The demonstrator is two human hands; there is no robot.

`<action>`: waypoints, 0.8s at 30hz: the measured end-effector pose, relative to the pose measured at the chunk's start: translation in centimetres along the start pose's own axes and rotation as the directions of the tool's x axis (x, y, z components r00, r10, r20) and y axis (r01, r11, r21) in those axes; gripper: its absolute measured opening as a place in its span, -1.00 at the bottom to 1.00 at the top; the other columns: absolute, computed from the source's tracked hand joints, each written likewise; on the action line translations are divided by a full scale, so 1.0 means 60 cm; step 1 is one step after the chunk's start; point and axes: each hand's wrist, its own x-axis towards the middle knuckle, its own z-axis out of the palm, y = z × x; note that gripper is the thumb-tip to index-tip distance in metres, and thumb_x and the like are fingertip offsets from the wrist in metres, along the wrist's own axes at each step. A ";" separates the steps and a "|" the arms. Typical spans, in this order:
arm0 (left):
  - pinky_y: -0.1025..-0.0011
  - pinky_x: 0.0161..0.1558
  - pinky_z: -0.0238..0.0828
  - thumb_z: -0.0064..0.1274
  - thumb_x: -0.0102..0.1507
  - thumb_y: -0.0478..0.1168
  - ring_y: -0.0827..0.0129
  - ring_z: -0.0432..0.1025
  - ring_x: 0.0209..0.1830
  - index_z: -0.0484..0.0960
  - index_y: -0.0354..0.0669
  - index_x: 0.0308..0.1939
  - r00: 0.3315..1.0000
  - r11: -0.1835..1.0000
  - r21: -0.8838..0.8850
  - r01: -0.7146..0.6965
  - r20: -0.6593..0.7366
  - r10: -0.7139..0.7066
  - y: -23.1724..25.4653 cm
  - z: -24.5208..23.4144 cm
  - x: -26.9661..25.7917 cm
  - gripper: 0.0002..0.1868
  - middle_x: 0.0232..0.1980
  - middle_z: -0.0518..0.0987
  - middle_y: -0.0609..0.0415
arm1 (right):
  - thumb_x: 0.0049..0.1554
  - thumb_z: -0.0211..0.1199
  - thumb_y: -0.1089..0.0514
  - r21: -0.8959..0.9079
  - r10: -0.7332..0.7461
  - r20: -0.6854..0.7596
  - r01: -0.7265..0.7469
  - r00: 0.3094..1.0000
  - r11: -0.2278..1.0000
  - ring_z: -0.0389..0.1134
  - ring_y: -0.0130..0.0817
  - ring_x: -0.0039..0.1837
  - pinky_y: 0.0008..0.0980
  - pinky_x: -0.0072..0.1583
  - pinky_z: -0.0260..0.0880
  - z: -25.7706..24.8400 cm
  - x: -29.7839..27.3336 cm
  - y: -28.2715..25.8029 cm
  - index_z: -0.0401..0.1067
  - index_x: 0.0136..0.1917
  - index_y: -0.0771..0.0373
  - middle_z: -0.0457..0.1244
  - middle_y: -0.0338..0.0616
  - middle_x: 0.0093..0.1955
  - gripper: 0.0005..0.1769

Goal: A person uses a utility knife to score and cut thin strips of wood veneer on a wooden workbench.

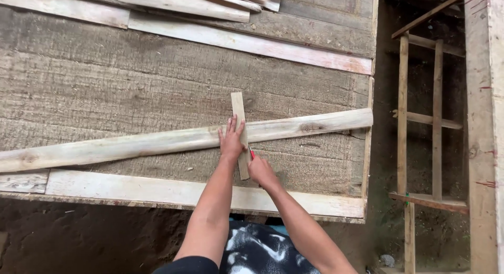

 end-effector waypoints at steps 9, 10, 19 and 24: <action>-0.17 0.57 -0.39 0.42 0.05 -0.14 0.28 -0.27 0.70 0.05 0.19 0.61 0.999 0.999 0.033 -0.030 -0.040 0.031 0.028 -0.052 -0.051 0.14 0.73 -0.29 0.14 | 0.15 0.29 -0.20 0.155 -0.148 -0.361 0.215 0.921 0.964 0.34 0.31 0.29 0.23 0.20 0.46 0.057 0.021 0.058 0.34 0.16 0.48 0.25 0.36 0.23 -0.33; -0.17 0.57 -0.39 0.42 0.05 -0.14 0.28 -0.27 0.70 0.05 0.19 0.61 0.999 0.999 0.036 -0.032 -0.033 0.033 0.023 -0.049 -0.063 0.14 0.73 -0.29 0.14 | 0.15 0.29 -0.20 0.161 -0.141 -0.358 0.210 0.923 0.964 0.34 0.31 0.29 0.23 0.20 0.46 0.072 0.029 0.065 0.34 0.16 0.48 0.25 0.36 0.23 -0.33; 0.08 0.52 0.05 0.12 0.29 0.00 0.17 0.21 0.49 0.05 -0.03 0.59 0.944 0.968 0.112 -0.225 -0.222 0.245 -0.084 -0.032 -0.034 -0.13 0.47 0.26 0.01 | 0.08 0.48 0.04 0.177 -0.069 -0.376 0.145 0.924 0.974 0.43 0.11 0.20 0.05 0.12 0.57 0.095 0.094 0.078 0.27 0.29 0.39 0.21 0.10 0.20 -0.34; 0.18 0.53 -0.01 0.28 0.13 0.11 0.34 0.17 0.48 0.27 0.07 0.47 0.938 0.936 0.239 -0.258 -0.169 0.302 -0.099 -0.040 -0.020 -0.12 0.40 0.33 0.18 | 0.09 0.43 0.01 0.226 -0.050 -0.277 0.115 0.960 0.967 0.42 0.10 0.24 0.10 0.21 0.46 0.113 0.174 0.113 0.32 0.10 0.16 0.35 -0.04 0.07 -0.58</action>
